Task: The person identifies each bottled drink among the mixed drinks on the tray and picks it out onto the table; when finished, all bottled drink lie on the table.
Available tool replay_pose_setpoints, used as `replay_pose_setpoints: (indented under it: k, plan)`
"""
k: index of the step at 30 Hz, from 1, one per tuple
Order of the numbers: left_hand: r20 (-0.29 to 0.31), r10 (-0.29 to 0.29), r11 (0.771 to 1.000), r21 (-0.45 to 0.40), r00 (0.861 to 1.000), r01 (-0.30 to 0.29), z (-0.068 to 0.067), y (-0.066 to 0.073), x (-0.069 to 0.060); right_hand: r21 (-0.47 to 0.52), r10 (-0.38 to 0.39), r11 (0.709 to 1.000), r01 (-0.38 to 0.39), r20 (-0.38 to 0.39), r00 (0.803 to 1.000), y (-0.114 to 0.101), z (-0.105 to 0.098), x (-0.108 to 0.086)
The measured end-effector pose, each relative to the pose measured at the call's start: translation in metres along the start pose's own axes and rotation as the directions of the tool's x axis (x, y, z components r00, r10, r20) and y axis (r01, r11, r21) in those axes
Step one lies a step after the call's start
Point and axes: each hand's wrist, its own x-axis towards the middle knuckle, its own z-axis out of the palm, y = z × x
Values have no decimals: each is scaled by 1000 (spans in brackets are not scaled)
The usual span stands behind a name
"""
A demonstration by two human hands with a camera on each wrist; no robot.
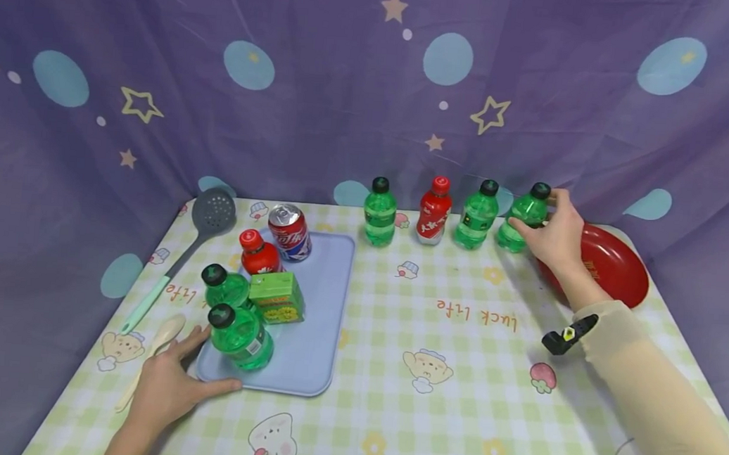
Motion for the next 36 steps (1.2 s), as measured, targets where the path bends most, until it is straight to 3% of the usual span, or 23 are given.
replay_pose_setpoints:
  k: [8,19,23,28,36]
  plan:
    - [10,-5,1000,-1,1000,5,0,2,1,56,7,998,-5,-27,1000,-26,-23,15]
    - [27,-31,999,15,999,31,-3,4,0,84,-182,977,197,-155,971,-103,-39,26]
    - [25,-26,999,20,999,25,-3,4,0,142,-243,953,269,-177,954,-133,-37,23]
    - [21,-21,1000,20,1000,20,-3,4,0,222,-350,896,385,-182,919,-169,-28,16]
    - [32,-26,1000,15,999,26,-2,3,0,360,-436,825,435,-84,896,-226,0,-2]
